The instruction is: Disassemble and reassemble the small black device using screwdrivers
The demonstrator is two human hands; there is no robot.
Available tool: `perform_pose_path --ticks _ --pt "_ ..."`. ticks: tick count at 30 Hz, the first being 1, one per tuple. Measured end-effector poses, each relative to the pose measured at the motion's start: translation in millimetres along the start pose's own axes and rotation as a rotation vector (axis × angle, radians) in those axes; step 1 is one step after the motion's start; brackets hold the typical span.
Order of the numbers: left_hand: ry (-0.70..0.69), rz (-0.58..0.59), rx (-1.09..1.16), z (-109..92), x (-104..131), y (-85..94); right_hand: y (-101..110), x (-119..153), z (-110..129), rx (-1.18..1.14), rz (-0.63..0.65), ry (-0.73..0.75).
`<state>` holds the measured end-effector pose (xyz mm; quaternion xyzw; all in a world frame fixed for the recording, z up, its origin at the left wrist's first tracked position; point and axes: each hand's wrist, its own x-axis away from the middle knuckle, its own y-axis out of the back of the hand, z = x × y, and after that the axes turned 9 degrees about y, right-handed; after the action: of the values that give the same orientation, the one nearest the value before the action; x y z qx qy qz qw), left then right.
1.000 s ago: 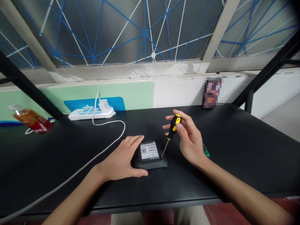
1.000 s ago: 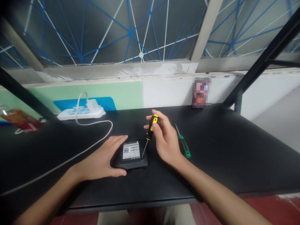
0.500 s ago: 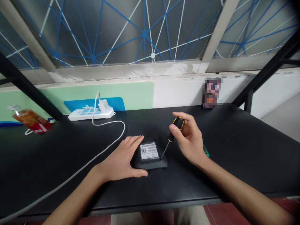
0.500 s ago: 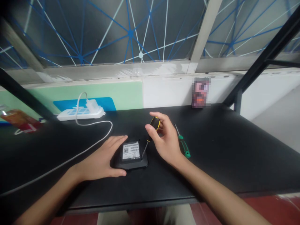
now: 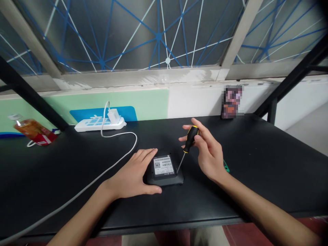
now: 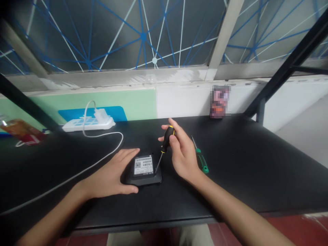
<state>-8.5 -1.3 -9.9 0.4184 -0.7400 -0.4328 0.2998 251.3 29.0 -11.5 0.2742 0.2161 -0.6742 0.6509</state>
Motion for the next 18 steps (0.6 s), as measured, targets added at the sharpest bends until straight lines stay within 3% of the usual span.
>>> perform_pose_path --ticks 8,14,18 --pt "0.005 0.004 -0.026 -0.5 0.8 -0.2 -1.3 -2.4 0.5 0.033 -0.003 -0.015" --pt "0.009 0.008 -0.024 -0.4 0.0 1.0 1.0 -1.8 0.4 0.227 -0.047 0.059" --pt "0.003 0.006 -0.026 0.9 -0.9 0.0 0.9 -0.2 0.3 0.099 -0.030 0.051"
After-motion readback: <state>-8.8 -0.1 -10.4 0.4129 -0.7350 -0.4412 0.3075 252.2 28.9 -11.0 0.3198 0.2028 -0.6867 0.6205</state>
